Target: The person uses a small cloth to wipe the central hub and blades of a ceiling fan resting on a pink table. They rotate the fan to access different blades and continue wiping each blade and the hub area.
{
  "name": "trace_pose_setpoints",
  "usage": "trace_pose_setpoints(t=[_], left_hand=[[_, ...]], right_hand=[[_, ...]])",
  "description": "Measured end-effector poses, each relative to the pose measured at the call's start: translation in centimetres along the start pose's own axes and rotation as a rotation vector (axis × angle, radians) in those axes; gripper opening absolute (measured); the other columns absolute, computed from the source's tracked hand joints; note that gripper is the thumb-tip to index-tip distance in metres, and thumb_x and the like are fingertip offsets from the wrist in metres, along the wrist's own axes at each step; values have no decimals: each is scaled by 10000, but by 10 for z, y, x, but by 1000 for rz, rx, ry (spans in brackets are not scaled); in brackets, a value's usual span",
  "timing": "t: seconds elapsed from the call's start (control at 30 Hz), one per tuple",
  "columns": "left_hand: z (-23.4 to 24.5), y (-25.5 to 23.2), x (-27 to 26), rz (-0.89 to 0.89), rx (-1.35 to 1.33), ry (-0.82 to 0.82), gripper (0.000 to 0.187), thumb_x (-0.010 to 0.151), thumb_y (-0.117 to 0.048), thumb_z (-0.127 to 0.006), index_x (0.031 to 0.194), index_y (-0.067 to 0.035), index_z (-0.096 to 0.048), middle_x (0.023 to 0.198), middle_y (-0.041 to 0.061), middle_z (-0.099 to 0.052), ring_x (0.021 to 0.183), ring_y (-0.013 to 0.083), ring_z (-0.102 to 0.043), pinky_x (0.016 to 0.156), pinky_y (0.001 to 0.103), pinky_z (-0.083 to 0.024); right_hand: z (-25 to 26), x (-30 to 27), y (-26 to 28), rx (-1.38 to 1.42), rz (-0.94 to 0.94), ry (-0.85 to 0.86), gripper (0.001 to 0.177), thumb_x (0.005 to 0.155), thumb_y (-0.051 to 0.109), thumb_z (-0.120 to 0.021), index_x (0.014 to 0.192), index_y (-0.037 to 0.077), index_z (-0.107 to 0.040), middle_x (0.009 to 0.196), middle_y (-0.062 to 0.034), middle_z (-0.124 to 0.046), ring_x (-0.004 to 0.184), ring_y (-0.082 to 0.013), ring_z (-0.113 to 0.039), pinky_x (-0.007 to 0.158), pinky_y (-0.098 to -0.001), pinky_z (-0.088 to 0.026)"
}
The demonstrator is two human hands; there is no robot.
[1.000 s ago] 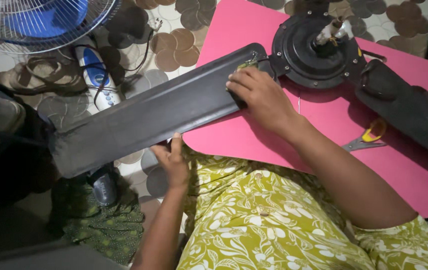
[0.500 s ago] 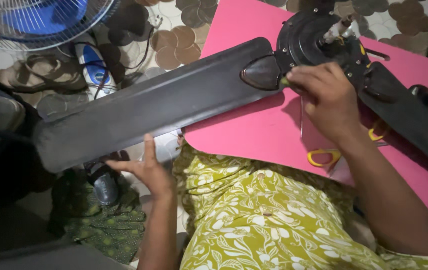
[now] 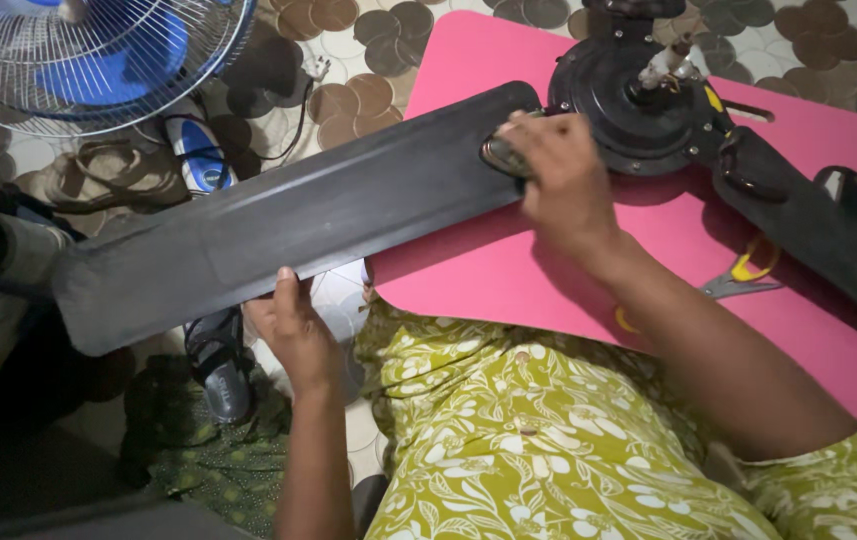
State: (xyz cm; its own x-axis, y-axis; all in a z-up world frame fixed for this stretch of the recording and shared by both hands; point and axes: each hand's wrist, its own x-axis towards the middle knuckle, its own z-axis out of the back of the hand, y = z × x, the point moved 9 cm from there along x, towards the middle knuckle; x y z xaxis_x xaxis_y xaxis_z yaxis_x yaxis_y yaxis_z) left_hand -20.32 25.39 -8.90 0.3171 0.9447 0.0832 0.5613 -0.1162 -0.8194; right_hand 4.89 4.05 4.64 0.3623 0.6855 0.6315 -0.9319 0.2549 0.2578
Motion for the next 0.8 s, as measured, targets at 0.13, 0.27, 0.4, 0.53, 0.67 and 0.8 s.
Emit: trace_pose_setpoints(t=[0.13,0.27,0.4,0.53,0.67,0.8], left_hand=[[-8,-1,3,8,-37,68,290,1052,-106,-568,1304,6,-477,1314,164,-593,1232,240,-609,1128,419,-490],[-10,-5,2,-1,-43,75,370,1020,-89,-565,1371,-5,-484,1349,140,-586,1244,203,-601,1134,389,-467],[-3,-2,3,22,-14,47,364,1031,-74,-581,1370,9,-478,1306,127,-606,1195,193,-619,1111,393,-488],[3,2,5,21,13,76,346,1044,-73,-586,1364,23,-496,1274,126,-631,1168,182,-628,1105,377,-488],[4,4,3,25,52,112,317,1057,-86,-574,1344,34,-513,1284,134,-640,1167,188,-640,1092,376,-492],[0,2,2,48,39,127,289,1073,-102,-573,1317,36,-503,1262,156,-647,1151,209,-651,1089,398,-512]], right_hand=[[-7,10,4,14,61,67,570,708,-137,-653,1247,40,-700,1330,-93,-675,1137,-341,-598,1018,-413,-517],[-9,12,7,2,32,55,570,713,-146,-647,1251,36,-698,1326,-101,-680,1135,-333,-601,1038,-427,-511],[-12,4,11,59,115,94,592,671,-134,-638,1232,46,-696,1333,-105,-682,1150,-342,-606,1035,-429,-503],[5,-3,-13,-24,-95,-20,609,747,-167,-607,1320,27,-675,1374,-147,-666,1165,-366,-591,1064,-438,-493],[4,-24,2,-72,-172,-12,614,823,-137,-599,1431,-58,-579,1472,-239,-565,1216,-383,-543,1098,-465,-470],[-14,-27,49,-108,46,149,615,850,-5,-602,1447,-100,-490,1520,-240,-461,1421,-415,-439,1226,-523,-380]])
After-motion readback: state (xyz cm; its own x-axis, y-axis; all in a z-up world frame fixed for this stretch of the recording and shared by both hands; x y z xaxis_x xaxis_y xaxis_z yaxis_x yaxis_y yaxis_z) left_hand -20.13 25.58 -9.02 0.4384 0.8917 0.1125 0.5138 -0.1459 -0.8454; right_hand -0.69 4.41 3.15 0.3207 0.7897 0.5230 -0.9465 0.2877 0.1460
